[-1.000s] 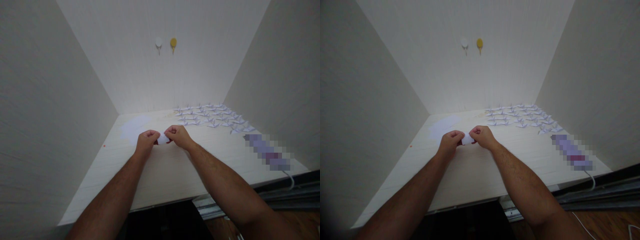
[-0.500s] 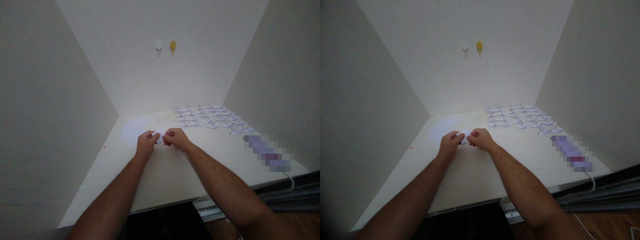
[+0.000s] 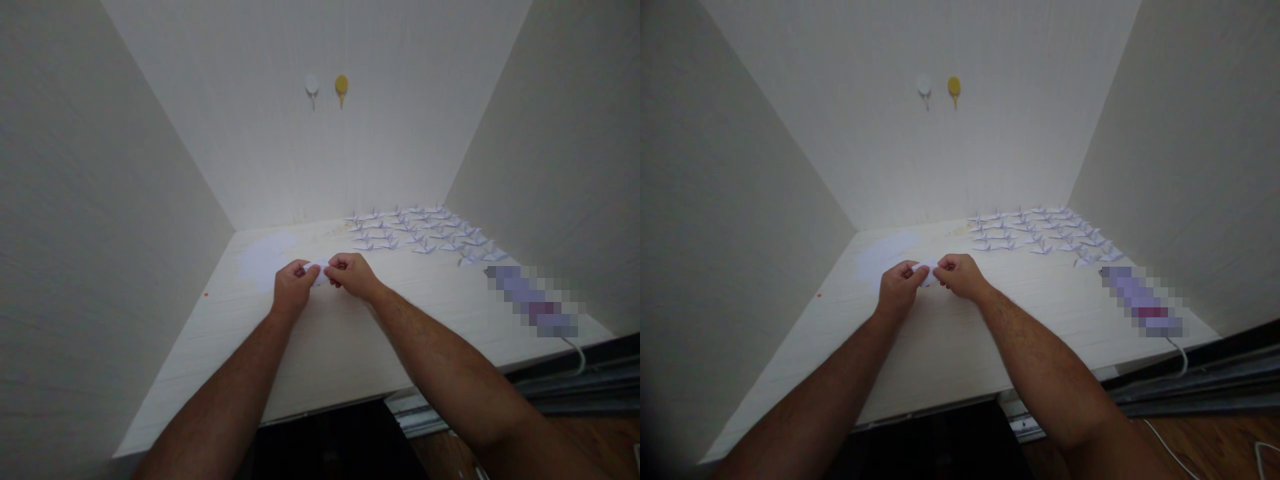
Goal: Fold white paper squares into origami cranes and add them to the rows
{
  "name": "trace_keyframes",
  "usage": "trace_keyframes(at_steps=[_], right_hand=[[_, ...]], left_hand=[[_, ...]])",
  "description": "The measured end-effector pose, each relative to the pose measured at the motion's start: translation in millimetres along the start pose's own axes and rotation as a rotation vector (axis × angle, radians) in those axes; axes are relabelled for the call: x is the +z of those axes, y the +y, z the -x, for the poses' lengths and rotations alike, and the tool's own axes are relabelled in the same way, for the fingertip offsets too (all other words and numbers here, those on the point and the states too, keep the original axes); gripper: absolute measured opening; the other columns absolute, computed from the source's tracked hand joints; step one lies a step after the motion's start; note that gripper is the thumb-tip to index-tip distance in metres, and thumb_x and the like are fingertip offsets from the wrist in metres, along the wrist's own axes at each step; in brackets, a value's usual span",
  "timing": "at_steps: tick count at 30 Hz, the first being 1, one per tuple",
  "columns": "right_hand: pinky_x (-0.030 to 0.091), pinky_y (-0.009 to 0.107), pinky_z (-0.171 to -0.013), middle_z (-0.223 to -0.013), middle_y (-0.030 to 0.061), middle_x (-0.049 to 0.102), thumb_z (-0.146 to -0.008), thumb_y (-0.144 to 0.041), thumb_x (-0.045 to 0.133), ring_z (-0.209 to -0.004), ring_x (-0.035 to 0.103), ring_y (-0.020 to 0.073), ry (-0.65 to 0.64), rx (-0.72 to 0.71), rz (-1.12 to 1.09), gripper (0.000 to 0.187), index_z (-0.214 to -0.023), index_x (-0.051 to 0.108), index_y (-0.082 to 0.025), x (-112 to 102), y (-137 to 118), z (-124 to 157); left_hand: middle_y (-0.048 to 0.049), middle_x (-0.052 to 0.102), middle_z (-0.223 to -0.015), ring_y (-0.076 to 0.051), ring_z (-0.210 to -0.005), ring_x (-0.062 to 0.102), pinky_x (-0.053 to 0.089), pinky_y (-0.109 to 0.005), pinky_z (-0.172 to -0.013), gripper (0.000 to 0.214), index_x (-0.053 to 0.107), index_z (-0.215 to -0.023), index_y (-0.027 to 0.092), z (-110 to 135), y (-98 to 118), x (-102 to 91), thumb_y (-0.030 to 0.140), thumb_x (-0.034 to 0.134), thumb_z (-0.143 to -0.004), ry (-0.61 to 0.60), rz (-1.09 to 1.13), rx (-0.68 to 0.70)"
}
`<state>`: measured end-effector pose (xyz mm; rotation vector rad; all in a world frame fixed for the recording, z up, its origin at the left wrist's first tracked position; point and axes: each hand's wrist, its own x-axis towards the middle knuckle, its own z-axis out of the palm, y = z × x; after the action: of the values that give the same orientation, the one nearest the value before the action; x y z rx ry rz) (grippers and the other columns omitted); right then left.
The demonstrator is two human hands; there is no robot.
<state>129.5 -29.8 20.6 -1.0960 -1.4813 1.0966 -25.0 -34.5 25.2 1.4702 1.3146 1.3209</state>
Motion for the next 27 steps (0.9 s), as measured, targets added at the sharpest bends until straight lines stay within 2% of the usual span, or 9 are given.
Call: trace_keyframes(at_steps=[7, 15, 22, 27], right_hand=[[0.041, 0.020, -0.044, -0.048, -0.0020, 0.057, -0.065, -0.028, 0.065, -0.043, 0.050, 0.0082, -0.036, 0.058, -0.122, 0.015, -0.067, 0.061, -0.014, -2.3, -0.5, -1.5], [0.034, 0.019, -0.046, -0.047, -0.0048, 0.050, -0.069, -0.031, 0.065, -0.046, 0.044, 0.0073, 0.023, -0.062, 0.101, 0.018, -0.062, 0.059, -0.015, -5.2, -4.7, 2.0], [0.031, 0.020, -0.048, -0.052, -0.0047, 0.050, -0.070, -0.030, 0.063, -0.048, 0.041, 0.0071, 0.025, -0.113, 0.131, 0.017, -0.063, 0.059, -0.015, -6.6, -2.1, 1.4], [0.028, 0.020, -0.046, -0.051, -0.0050, 0.048, -0.070, -0.031, 0.064, -0.048, 0.039, 0.0069, 0.006, -0.111, 0.103, 0.018, -0.062, 0.058, -0.015, -6.4, -0.6, 1.4]], left_hand=[[0.0002, 0.063, -0.058, -0.012, -0.052, 0.053, 0.040, -0.023, -0.053, 0.019, 0.066, -0.070, 0.016, -5.2, -8.5, -3.2, 0.035, 0.071, -0.068, -0.098, 0.130, -0.032], [0.0006, 0.061, -0.055, -0.010, -0.049, 0.050, 0.036, -0.022, -0.049, 0.022, 0.067, -0.068, 0.016, -4.3, -3.1, -6.9, 0.035, 0.075, -0.064, -0.162, 0.040, -0.034], [0.0004, 0.061, -0.055, -0.010, -0.051, 0.052, 0.039, -0.023, -0.052, 0.021, 0.065, -0.064, 0.016, -6.1, -6.8, -5.6, 0.033, 0.077, -0.061, -0.138, 0.173, -0.089], [0.0005, 0.058, -0.052, -0.010, -0.050, 0.050, 0.039, -0.023, -0.053, 0.021, 0.065, -0.060, 0.015, -9.8, -13.3, -8.6, 0.034, 0.076, -0.063, -0.166, 0.202, -0.095]])
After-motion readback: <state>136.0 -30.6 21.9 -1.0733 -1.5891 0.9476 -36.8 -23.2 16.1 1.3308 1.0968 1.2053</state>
